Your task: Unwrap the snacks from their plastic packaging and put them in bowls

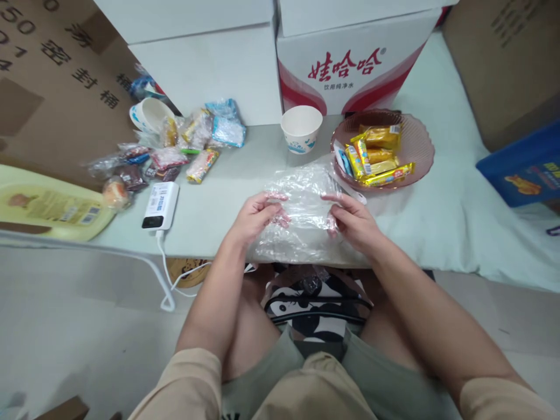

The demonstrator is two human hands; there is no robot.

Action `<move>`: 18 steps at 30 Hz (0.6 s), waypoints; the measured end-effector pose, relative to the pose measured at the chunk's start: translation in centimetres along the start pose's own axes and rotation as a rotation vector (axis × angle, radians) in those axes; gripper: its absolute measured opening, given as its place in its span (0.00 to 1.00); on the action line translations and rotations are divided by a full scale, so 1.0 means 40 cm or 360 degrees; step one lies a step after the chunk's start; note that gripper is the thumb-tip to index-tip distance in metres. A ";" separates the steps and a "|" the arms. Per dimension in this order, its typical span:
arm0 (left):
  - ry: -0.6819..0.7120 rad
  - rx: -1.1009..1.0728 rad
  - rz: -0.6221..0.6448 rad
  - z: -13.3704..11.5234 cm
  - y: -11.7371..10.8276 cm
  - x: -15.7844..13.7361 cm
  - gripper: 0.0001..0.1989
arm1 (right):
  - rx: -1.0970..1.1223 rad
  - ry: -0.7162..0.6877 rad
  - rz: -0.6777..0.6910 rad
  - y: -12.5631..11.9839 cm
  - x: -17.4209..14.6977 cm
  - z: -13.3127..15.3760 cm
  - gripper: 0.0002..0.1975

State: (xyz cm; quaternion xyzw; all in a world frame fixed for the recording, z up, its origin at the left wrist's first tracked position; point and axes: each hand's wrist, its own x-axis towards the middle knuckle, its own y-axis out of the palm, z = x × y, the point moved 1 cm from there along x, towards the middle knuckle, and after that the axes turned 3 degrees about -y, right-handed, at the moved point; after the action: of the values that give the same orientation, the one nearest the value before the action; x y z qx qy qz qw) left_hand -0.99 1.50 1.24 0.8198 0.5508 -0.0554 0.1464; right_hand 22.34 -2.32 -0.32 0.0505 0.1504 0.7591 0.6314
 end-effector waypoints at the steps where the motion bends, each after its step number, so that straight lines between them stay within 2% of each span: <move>1: 0.0033 -0.0032 0.0042 0.001 0.000 -0.004 0.21 | 0.0020 0.0013 0.0010 0.000 0.002 -0.004 0.16; 4: -0.0044 0.0010 0.0214 0.012 0.006 -0.009 0.27 | -0.0018 0.0103 -0.0045 -0.009 0.018 -0.022 0.08; 6: -0.0084 0.0138 0.0241 0.021 0.010 -0.008 0.26 | -0.0065 0.0107 -0.0126 -0.023 0.032 -0.034 0.06; 8: -0.0014 0.0290 0.0146 0.026 0.010 -0.004 0.19 | -0.0118 -0.0022 -0.0213 -0.039 0.040 -0.039 0.09; 11: 0.0119 0.0529 0.0045 0.026 0.005 0.003 0.12 | -0.0308 -0.0430 -0.0207 -0.049 0.030 -0.031 0.21; 13: 0.0141 0.0649 0.0057 0.023 -0.002 0.004 0.10 | -0.0559 -0.0675 -0.0059 -0.042 0.012 -0.020 0.28; 14: 0.0133 0.0685 0.0108 0.020 -0.007 0.004 0.10 | -0.0711 -0.0765 0.0054 -0.038 0.002 -0.014 0.28; 16: 0.0110 0.0705 0.0275 0.015 -0.016 0.001 0.17 | -0.1001 -0.0856 0.0322 -0.031 -0.016 -0.007 0.19; 18: 0.0108 0.0661 0.0449 0.012 -0.025 -0.003 0.23 | -0.1175 -0.0823 0.0582 -0.031 -0.028 -0.002 0.12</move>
State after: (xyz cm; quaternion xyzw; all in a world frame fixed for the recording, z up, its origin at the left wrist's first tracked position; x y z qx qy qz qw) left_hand -1.91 1.61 0.63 0.9025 0.4123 -0.1187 -0.0374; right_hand 23.71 -3.23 -0.65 0.0357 -0.3020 0.8228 0.4801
